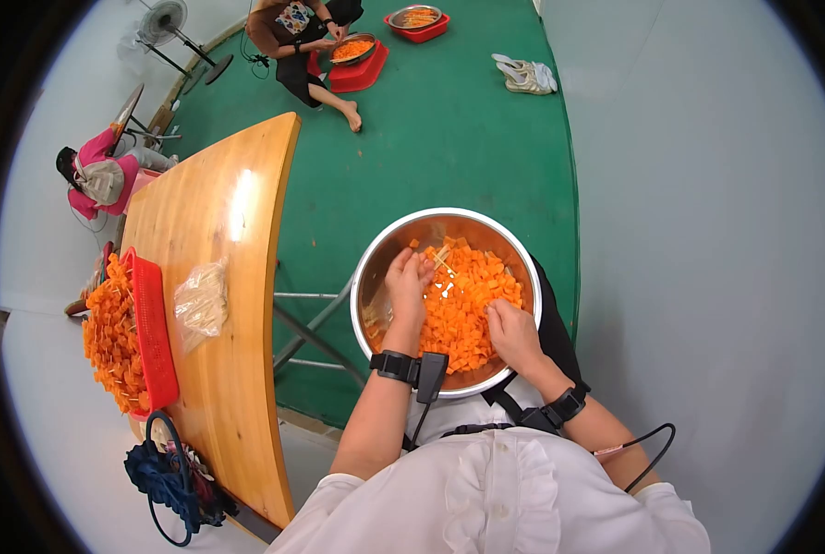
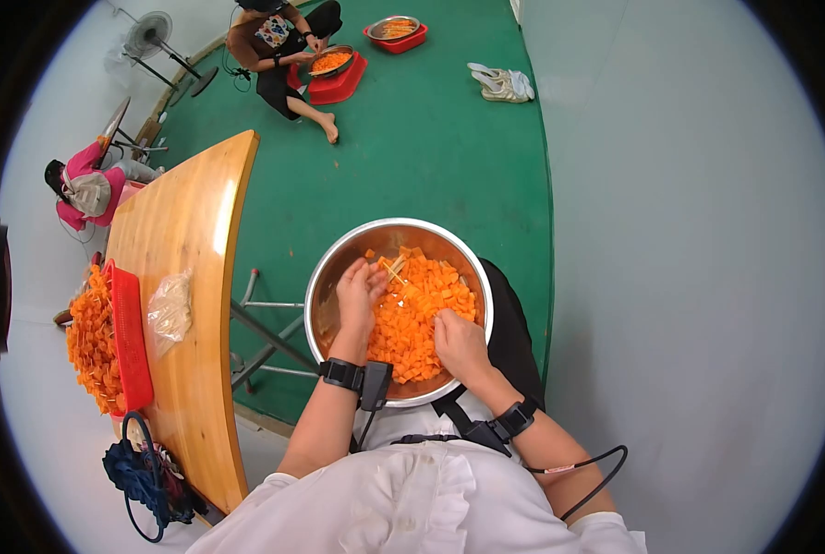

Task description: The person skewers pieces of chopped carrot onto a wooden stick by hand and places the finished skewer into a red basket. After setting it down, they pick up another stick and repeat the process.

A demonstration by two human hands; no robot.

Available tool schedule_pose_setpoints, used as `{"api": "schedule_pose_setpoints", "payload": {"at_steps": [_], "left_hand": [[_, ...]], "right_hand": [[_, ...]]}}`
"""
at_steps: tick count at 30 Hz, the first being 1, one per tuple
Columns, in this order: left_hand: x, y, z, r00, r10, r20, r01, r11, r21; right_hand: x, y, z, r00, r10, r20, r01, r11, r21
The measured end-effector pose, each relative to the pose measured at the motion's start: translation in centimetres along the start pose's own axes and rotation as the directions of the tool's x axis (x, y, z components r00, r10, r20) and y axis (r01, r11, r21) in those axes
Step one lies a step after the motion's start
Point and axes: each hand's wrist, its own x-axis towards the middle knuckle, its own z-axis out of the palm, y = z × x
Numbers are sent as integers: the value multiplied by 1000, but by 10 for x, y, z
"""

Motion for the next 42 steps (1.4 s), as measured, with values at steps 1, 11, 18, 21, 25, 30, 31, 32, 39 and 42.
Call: {"api": "schedule_pose_setpoints", "payload": {"at_steps": [1,11,18,21,25,30,31,32,39,42], "left_hand": [[0,8,-1,988,-154,19,155,982,-109],[4,7,-5,957,-193,215,233,957,-176],[2,2,-3,982,-144,123,155,984,-87],[0,1,-3,984,-132,121,143,986,-90],[2,-1,-4,984,-128,120,138,987,-79],[0,2,-4,981,-143,128,153,985,-76],[1,2,-4,981,-139,134,150,986,-75],[1,1,-4,981,-135,138,146,987,-74],[1,-1,-6,988,-105,114,106,994,-8],[-9,-11,-1,973,-124,195,121,992,29]], "right_hand": [[1,-1,0,1000,-3,-15,4,1000,9],[0,-2,1,998,-22,62,26,998,-61],[-2,0,3,996,26,90,-24,999,-23],[-2,0,4,992,51,112,-50,999,-15],[-2,0,5,989,72,127,-77,996,35],[-1,2,4,983,112,144,-117,993,25],[-1,2,3,984,112,141,-115,993,15],[-1,1,3,984,111,139,-113,994,7],[0,4,4,964,155,216,-200,958,207],[5,2,9,901,274,337,-379,875,302]]}}
